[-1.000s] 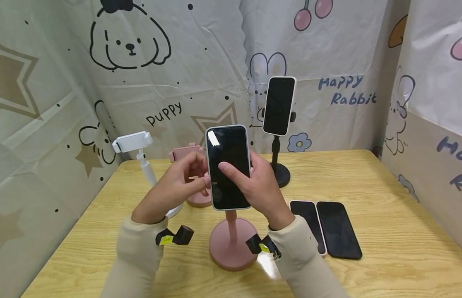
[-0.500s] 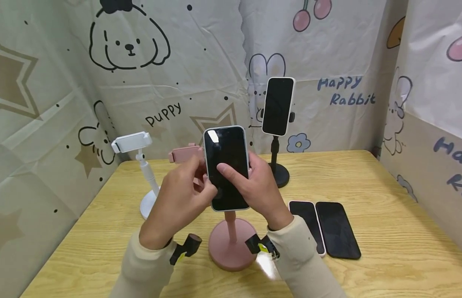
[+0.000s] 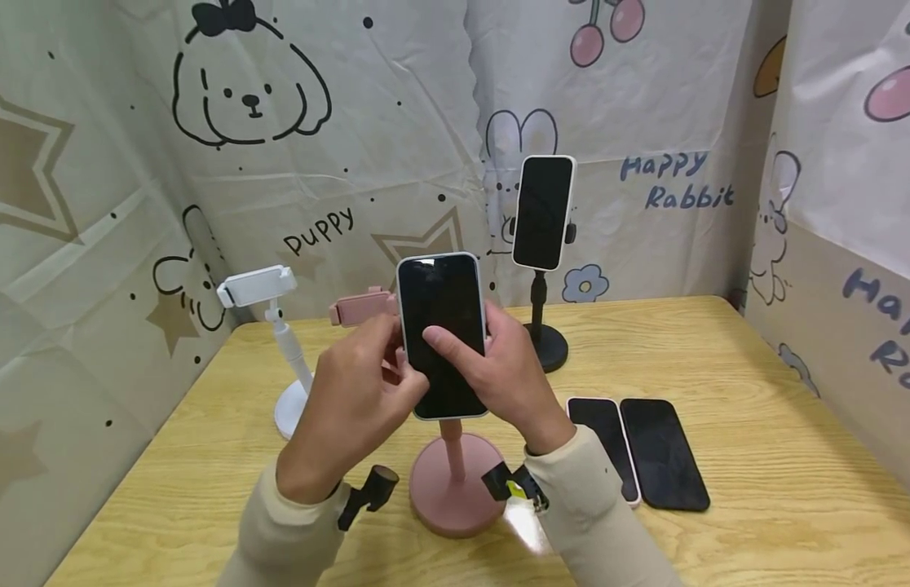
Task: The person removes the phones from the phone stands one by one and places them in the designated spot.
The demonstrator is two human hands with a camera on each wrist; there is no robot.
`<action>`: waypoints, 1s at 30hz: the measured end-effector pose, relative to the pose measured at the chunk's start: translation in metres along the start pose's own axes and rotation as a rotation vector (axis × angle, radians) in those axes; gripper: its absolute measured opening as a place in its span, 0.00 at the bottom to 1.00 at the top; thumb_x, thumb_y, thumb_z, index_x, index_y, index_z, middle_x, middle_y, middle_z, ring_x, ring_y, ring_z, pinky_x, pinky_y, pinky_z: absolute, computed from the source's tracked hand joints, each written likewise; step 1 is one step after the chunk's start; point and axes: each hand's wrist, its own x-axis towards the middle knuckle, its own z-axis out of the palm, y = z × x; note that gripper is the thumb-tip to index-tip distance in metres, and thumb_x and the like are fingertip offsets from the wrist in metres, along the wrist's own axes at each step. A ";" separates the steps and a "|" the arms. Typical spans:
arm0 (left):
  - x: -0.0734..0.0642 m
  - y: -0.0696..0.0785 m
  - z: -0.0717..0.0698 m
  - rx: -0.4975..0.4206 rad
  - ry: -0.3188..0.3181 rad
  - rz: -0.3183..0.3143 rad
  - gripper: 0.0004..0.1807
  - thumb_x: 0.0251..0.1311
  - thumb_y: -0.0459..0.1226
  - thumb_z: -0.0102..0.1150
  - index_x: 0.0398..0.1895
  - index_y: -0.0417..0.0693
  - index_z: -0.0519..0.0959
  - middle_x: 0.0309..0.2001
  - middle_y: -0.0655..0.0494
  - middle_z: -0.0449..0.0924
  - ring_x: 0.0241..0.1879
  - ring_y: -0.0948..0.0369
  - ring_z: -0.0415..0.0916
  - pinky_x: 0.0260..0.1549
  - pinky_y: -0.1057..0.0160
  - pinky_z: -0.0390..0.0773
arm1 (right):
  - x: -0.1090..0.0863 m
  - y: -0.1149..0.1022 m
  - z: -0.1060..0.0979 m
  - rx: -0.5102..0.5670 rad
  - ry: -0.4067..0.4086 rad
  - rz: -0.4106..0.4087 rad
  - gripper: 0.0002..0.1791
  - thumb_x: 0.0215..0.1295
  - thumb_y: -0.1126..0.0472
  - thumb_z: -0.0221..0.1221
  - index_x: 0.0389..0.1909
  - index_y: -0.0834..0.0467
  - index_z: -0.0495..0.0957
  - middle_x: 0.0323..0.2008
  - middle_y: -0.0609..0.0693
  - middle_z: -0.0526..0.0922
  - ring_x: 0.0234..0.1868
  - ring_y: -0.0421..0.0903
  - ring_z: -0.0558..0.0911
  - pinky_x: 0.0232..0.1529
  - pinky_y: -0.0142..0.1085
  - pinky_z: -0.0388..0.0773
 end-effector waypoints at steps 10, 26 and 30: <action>0.004 -0.017 -0.009 -0.216 -0.092 0.000 0.09 0.50 0.30 0.55 0.35 0.48 0.76 0.27 0.60 0.74 0.27 0.68 0.76 0.27 0.70 0.80 | 0.001 0.000 -0.001 -0.008 -0.036 -0.033 0.23 0.67 0.57 0.60 0.61 0.56 0.68 0.49 0.56 0.80 0.40 0.51 0.85 0.37 0.44 0.84; 0.002 -0.037 -0.002 -0.469 -0.170 -0.054 0.09 0.54 0.32 0.63 0.32 0.51 0.71 0.25 0.60 0.75 0.25 0.64 0.75 0.24 0.64 0.80 | 0.001 0.002 -0.002 -0.035 -0.022 -0.083 0.20 0.67 0.59 0.60 0.58 0.58 0.71 0.46 0.56 0.81 0.37 0.49 0.86 0.35 0.45 0.84; 0.003 -0.046 -0.001 -0.567 -0.199 -0.034 0.08 0.56 0.31 0.61 0.30 0.49 0.71 0.25 0.56 0.73 0.24 0.60 0.71 0.20 0.66 0.74 | 0.000 0.003 -0.001 -0.027 -0.027 -0.112 0.20 0.66 0.62 0.60 0.57 0.60 0.71 0.45 0.57 0.81 0.37 0.49 0.86 0.35 0.45 0.84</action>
